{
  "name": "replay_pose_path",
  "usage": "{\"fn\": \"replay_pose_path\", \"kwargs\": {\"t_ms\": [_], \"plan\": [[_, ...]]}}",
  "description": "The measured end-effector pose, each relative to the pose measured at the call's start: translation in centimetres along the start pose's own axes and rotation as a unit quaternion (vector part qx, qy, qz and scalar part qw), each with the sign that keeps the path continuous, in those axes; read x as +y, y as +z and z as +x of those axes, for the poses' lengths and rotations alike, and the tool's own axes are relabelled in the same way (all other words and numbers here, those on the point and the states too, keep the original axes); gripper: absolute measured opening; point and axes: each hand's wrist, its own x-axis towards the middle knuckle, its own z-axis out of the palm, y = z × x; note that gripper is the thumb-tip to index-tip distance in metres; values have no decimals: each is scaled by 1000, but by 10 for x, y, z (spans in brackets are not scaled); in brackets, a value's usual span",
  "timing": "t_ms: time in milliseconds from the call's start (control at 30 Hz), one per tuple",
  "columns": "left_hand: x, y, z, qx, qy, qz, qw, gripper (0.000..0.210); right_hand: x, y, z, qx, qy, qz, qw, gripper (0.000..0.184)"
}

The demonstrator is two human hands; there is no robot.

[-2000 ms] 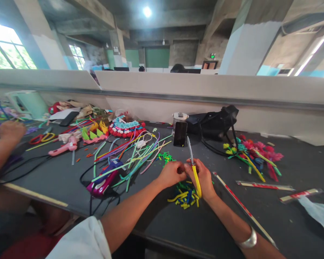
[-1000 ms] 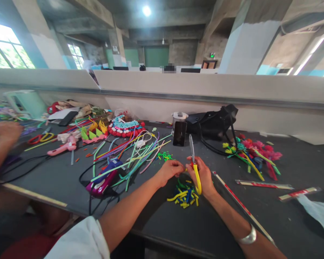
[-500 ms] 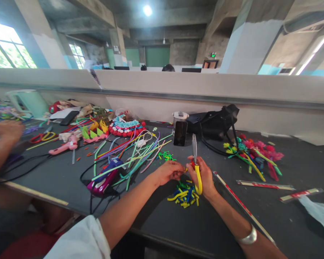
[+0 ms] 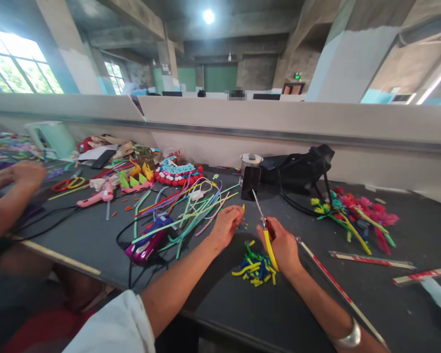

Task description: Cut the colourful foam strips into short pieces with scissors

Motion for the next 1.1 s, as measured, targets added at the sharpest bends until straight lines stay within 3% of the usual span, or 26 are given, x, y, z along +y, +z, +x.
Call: {"fn": "replay_pose_path", "kwargs": {"t_ms": [300, 1100], "plan": [[4, 0, 1, 34, 51, -33, 998, 21, 0, 5, -5, -28, -43, -152, 987, 27], [0, 2, 0, 81, 71, -32, 994, 22, -4, 8, -11, -51, -44, -191, 979, 23]]}}
